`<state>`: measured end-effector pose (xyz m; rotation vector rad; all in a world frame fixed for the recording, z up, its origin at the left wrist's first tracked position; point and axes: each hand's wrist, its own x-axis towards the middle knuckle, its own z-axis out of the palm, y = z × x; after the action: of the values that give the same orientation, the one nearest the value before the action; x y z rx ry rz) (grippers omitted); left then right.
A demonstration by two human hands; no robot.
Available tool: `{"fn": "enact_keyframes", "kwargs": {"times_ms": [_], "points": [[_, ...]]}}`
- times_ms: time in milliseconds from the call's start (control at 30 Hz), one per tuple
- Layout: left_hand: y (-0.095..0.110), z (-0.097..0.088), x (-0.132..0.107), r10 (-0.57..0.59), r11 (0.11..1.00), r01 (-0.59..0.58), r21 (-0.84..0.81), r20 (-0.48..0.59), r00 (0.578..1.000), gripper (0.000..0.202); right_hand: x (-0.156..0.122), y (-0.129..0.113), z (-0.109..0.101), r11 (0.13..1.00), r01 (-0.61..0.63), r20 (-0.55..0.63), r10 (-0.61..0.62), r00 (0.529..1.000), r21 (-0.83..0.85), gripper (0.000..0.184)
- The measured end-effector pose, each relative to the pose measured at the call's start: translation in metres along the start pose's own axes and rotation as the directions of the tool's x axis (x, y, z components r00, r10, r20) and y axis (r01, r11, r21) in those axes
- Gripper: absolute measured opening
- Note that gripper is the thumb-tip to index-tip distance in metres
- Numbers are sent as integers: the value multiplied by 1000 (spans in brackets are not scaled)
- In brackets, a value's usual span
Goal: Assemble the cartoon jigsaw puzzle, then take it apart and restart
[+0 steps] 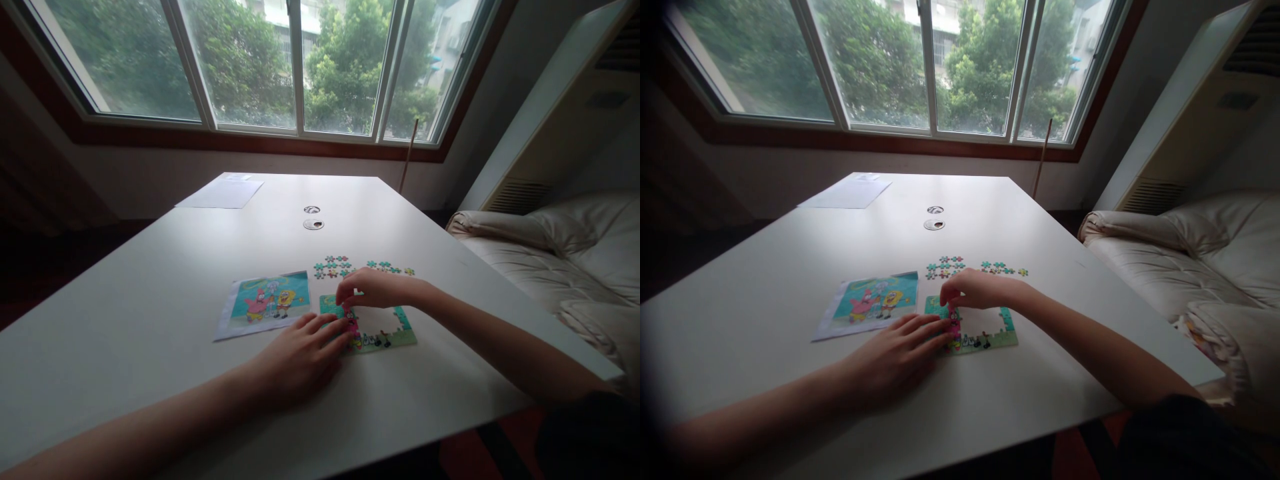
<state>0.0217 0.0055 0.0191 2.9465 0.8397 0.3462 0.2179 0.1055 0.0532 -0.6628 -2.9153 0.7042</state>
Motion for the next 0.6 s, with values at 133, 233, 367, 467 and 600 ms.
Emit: {"fn": "enact_keyframes", "kwargs": {"times_ms": [133, 233, 367, 467, 600], "points": [[0, 0, 0, 1, 1000, -1, 3, 11, 1000, 41, -2, 1, 5, 1000, -6, -58, 6, 998, -1, 13], [0, 0, 0, -2, 1000, 2, 10, 19, 1000, 41, -5, 5, 9, 999, -45, -124, 44, 991, -9, 14], [0, 1, 0, -3, 1000, 2, 19, 35, 999, 42, -8, 12, 16, 993, -114, -177, 115, 977, 13, 24], [-1, 1, 0, -2, 1000, 2, 16, 31, 1000, 44, -10, 15, 20, 992, -125, -229, 127, 965, 24, 31], [-1, 1, -1, 2, 1000, -3, 23, 28, 1000, 42, -22, 20, 15, 990, -137, -254, 139, 957, 23, 28]]}}
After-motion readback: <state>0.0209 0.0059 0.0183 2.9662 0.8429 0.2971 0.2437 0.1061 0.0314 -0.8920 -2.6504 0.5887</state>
